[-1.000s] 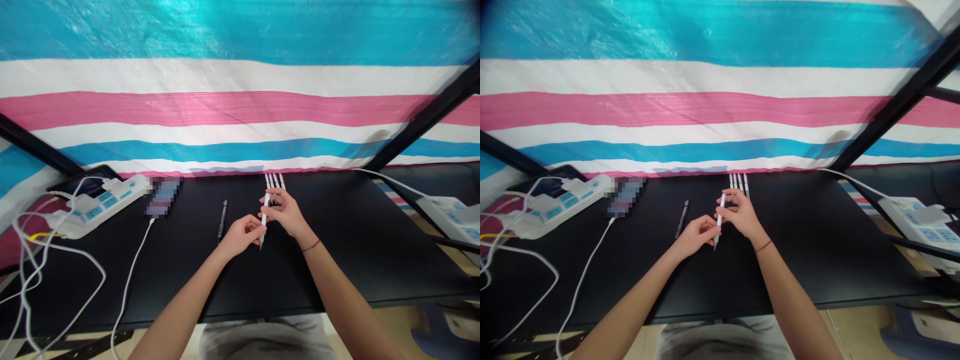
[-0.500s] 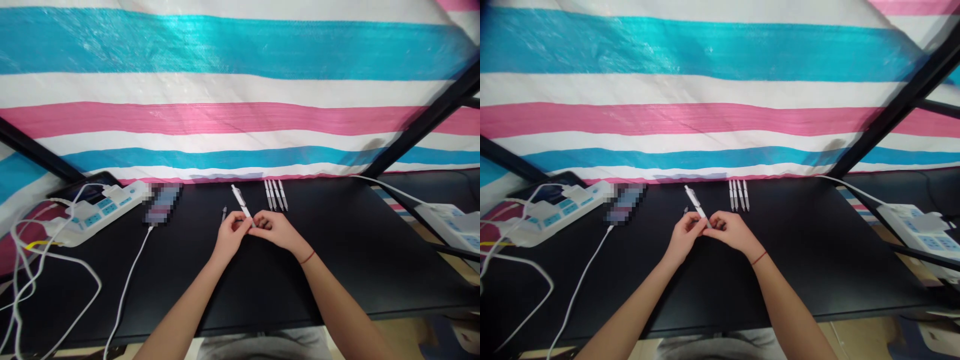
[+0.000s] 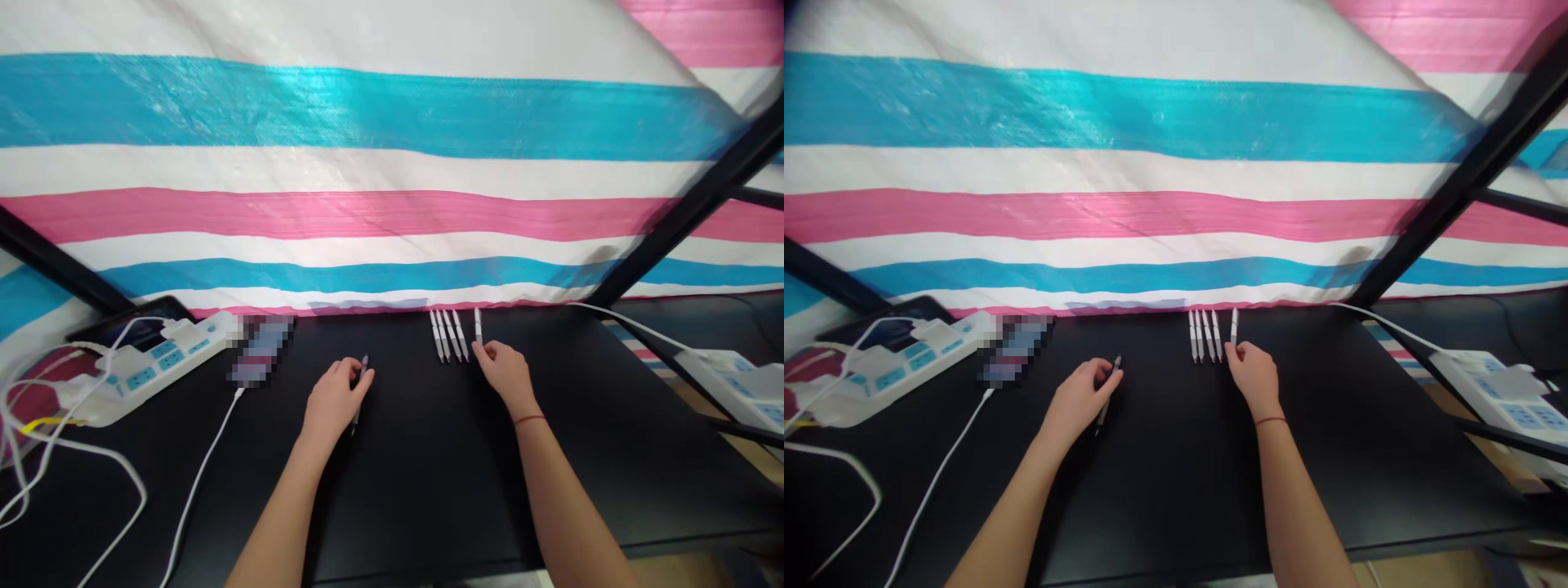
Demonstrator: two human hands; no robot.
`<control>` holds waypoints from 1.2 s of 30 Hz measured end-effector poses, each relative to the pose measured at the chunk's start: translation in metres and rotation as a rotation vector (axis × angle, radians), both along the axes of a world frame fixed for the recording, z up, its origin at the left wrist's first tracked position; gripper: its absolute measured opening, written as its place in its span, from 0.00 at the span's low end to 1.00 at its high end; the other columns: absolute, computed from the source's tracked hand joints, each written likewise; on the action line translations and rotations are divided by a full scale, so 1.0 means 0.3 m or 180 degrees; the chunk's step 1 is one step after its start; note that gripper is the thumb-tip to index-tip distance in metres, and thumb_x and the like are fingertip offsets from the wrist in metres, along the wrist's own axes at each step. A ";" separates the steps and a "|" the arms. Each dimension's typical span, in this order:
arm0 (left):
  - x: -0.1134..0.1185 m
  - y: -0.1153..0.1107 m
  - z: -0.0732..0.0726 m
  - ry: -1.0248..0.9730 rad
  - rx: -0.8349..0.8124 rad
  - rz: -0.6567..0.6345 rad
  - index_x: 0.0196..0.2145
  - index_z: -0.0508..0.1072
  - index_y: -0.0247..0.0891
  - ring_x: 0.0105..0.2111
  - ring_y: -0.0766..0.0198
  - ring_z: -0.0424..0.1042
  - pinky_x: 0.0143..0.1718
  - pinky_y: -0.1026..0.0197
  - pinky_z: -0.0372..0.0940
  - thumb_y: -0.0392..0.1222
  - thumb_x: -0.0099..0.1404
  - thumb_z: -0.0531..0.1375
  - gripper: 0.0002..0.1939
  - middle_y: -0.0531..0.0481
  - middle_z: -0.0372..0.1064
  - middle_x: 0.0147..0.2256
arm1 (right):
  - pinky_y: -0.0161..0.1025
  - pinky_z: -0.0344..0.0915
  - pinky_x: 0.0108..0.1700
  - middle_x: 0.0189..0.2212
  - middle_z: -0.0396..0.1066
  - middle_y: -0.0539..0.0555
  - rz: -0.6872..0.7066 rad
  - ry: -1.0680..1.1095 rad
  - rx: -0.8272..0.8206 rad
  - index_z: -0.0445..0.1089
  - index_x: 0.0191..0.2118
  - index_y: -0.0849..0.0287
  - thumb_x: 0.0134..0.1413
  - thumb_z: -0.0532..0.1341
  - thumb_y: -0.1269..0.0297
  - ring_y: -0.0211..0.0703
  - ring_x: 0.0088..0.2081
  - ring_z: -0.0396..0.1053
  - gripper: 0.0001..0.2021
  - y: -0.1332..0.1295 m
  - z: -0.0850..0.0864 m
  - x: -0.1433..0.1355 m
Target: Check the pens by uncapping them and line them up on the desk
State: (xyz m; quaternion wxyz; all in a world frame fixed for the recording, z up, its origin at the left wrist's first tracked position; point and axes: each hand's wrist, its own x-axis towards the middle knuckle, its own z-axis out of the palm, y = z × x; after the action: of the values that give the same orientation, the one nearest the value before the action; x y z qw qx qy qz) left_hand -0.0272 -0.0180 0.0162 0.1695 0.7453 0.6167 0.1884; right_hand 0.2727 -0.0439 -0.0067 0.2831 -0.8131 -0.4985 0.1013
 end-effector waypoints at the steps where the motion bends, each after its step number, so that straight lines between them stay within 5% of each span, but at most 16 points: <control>1: -0.009 0.004 -0.002 0.0091 -0.0166 0.0055 0.37 0.70 0.41 0.34 0.58 0.70 0.32 0.60 0.59 0.54 0.63 0.53 0.15 0.49 0.69 0.35 | 0.37 0.56 0.29 0.22 0.72 0.55 -0.0005 -0.0074 -0.0122 0.69 0.23 0.57 0.56 0.54 0.52 0.48 0.29 0.71 0.18 0.002 -0.007 0.004; 10: -0.011 0.009 -0.011 0.0489 -0.0466 0.0005 0.36 0.69 0.40 0.34 0.58 0.71 0.30 0.62 0.56 0.47 0.63 0.53 0.10 0.48 0.70 0.34 | 0.35 0.53 0.27 0.24 0.71 0.52 0.0084 -0.0213 -0.0334 0.70 0.28 0.54 0.57 0.53 0.51 0.44 0.27 0.68 0.16 0.004 -0.002 -0.028; 18: 0.015 -0.001 -0.001 0.0228 -0.0102 -0.0139 0.38 0.71 0.42 0.34 0.59 0.72 0.32 0.62 0.58 0.45 0.67 0.50 0.11 0.48 0.71 0.36 | 0.36 0.56 0.30 0.35 0.73 0.56 0.0210 -0.0428 -0.0288 0.73 0.44 0.55 0.58 0.53 0.57 0.46 0.35 0.71 0.15 0.014 -0.030 -0.020; 23: 0.021 -0.002 -0.006 0.0045 -0.0026 -0.0205 0.40 0.70 0.42 0.34 0.59 0.72 0.34 0.61 0.61 0.45 0.67 0.49 0.12 0.49 0.71 0.37 | 0.36 0.57 0.31 0.36 0.73 0.56 0.0242 -0.0376 -0.0277 0.74 0.43 0.54 0.57 0.53 0.58 0.47 0.35 0.71 0.15 0.014 -0.040 -0.017; 29: 0.035 -0.010 -0.016 -0.0360 0.0095 -0.0513 0.48 0.69 0.44 0.40 0.57 0.72 0.43 0.59 0.63 0.47 0.69 0.46 0.17 0.48 0.71 0.44 | 0.38 0.61 0.34 0.28 0.70 0.54 0.0279 -0.0048 0.0426 0.73 0.44 0.59 0.57 0.54 0.57 0.45 0.31 0.68 0.16 0.012 -0.021 -0.041; 32: 0.058 -0.023 -0.022 -0.0522 0.0010 -0.0856 0.50 0.69 0.48 0.43 0.58 0.72 0.46 0.59 0.62 0.48 0.70 0.45 0.18 0.50 0.71 0.45 | 0.38 0.64 0.35 0.28 0.70 0.53 0.0903 0.0781 0.0822 0.71 0.44 0.59 0.58 0.55 0.54 0.42 0.28 0.68 0.17 -0.003 0.007 -0.117; 34: 0.074 -0.031 -0.028 -0.0599 -0.0032 -0.1122 0.50 0.69 0.49 0.43 0.58 0.71 0.48 0.59 0.62 0.48 0.70 0.45 0.18 0.50 0.71 0.45 | 0.37 0.65 0.33 0.31 0.71 0.52 0.1697 0.1490 0.0652 0.67 0.51 0.56 0.56 0.58 0.53 0.41 0.28 0.68 0.20 -0.018 0.025 -0.177; 36: 0.085 -0.034 -0.035 -0.0689 -0.0055 -0.1295 0.51 0.69 0.46 0.45 0.58 0.70 0.49 0.58 0.62 0.48 0.70 0.48 0.17 0.48 0.71 0.46 | 0.37 0.66 0.34 0.29 0.72 0.51 0.2088 0.1836 0.0500 0.69 0.45 0.56 0.56 0.59 0.53 0.41 0.29 0.70 0.15 -0.031 0.035 -0.221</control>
State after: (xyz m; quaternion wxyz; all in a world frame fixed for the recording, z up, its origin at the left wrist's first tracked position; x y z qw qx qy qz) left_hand -0.0018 -0.0283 0.0055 0.2755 0.8282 0.4335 0.2240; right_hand 0.2064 -0.0531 0.0038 0.4244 -0.5263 -0.6370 0.3703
